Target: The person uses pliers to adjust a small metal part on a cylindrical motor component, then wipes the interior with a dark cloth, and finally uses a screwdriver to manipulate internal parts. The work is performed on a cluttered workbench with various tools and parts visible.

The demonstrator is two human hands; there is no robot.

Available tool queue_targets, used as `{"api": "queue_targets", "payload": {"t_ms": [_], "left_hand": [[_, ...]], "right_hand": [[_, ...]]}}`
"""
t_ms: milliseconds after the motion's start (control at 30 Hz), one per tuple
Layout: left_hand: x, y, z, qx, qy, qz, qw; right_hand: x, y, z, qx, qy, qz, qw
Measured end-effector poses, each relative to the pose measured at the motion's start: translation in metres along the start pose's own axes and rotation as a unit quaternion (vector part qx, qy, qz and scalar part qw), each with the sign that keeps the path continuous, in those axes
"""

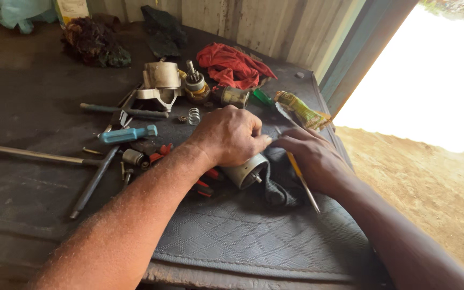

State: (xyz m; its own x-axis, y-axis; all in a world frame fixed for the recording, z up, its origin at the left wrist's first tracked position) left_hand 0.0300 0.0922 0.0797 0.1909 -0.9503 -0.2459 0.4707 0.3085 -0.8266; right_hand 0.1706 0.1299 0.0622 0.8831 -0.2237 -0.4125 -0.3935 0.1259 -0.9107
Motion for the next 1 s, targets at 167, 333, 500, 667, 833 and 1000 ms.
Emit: {"api": "queue_targets", "payload": {"t_ms": [167, 333, 500, 667, 833, 1000], "left_hand": [[0.0, -0.004, 0.002, 0.003, 0.006, 0.001, 1.0], [-0.003, 0.002, -0.003, -0.007, -0.017, -0.017, 1.0], [-0.004, 0.0, -0.003, 0.002, -0.012, -0.002, 1.0], [-0.004, 0.0, -0.005, -0.004, -0.027, 0.006, 1.0], [-0.005, 0.002, -0.005, -0.003, -0.014, 0.019, 1.0], [-0.008, 0.004, -0.007, -0.004, -0.012, 0.035, 0.999]], "right_hand": [[-0.013, -0.012, -0.002, -0.044, 0.045, 0.057, 0.996], [0.027, 0.0, 0.003, -0.122, 0.27, -0.042, 0.954], [0.017, -0.016, -0.064, -0.089, -0.027, 0.02, 0.995], [0.026, -0.017, -0.04, -0.222, 0.19, 0.118, 0.949], [0.017, -0.032, -0.085, -0.136, 0.047, 0.204, 0.968], [0.007, -0.021, -0.093, -0.021, 0.043, 0.14, 0.989]]}}
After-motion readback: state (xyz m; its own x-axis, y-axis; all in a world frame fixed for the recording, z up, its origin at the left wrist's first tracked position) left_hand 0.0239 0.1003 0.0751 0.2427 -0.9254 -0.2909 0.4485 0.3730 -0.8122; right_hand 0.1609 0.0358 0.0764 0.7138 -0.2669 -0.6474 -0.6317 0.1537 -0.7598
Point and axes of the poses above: each hand's wrist, its own x-axis away from the middle knuckle, its own y-axis out of the palm, z = x × y, the point moved 9 cm from there along -x, towards the middle knuckle, and after that the axes turned 9 degrees about -y, right-handed, at the moved point
